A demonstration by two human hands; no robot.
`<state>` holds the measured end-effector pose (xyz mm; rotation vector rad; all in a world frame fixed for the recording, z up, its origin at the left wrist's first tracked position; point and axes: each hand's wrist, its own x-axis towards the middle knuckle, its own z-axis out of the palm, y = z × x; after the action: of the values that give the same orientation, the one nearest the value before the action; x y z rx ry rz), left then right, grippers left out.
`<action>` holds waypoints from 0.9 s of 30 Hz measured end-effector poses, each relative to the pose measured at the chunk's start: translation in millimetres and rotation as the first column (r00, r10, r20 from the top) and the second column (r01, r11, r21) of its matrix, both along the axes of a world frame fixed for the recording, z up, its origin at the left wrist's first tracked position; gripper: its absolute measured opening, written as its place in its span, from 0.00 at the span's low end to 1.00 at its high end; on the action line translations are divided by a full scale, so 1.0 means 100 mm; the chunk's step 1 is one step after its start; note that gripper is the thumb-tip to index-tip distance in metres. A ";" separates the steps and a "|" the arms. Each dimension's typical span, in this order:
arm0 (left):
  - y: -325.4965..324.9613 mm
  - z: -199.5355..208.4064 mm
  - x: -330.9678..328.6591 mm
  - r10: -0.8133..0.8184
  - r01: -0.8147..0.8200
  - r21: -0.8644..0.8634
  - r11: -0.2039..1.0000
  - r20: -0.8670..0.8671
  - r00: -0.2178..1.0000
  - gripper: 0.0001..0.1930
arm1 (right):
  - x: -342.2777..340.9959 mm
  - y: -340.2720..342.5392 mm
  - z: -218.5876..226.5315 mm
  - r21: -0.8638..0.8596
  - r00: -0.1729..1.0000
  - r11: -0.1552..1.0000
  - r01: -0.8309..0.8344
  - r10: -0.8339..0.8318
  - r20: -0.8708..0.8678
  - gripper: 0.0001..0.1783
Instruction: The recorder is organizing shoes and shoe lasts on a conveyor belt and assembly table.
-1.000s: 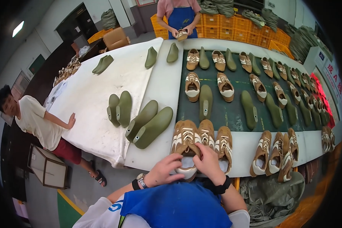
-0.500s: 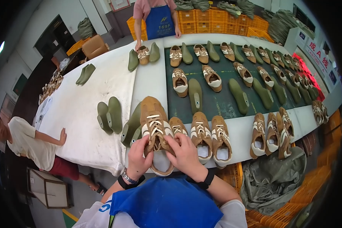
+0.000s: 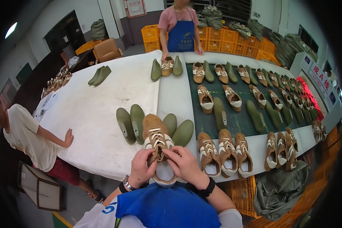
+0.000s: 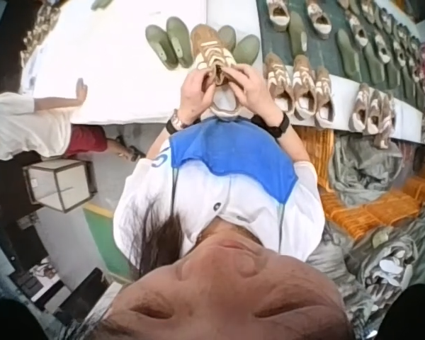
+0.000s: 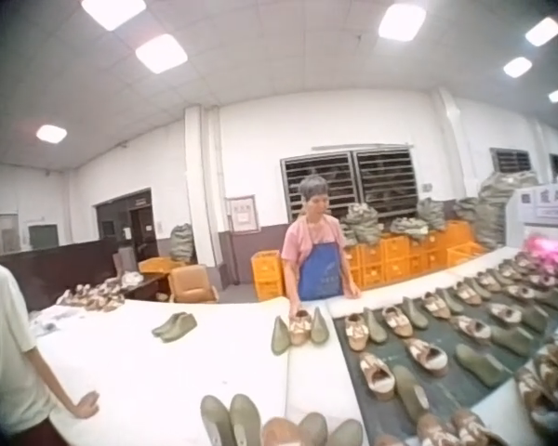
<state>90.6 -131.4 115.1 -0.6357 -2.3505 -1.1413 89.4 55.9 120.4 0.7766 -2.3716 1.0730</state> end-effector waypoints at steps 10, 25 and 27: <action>-1.08 -0.37 -0.42 0.150 -0.150 0.027 0.988 0.022 0.989 0.18 | -0.64 -0.40 -1.38 0.453 0.877 0.842 0.291 -0.424 0.224 0.22; -0.29 -1.21 -1.15 -0.167 0.091 0.244 0.965 0.311 0.936 0.19 | -0.43 -0.38 -1.31 0.317 0.622 0.853 0.413 -0.519 0.586 0.38; -0.27 -1.22 -1.08 -0.133 0.087 0.195 0.977 0.239 0.962 0.21 | -0.38 -0.40 -1.31 0.324 0.616 0.850 0.415 -0.525 0.587 0.37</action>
<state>-17.2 -158.1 -6.7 -0.5922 -2.4012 -1.5490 51.7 15.9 -10.5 -0.2977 -3.0185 1.0307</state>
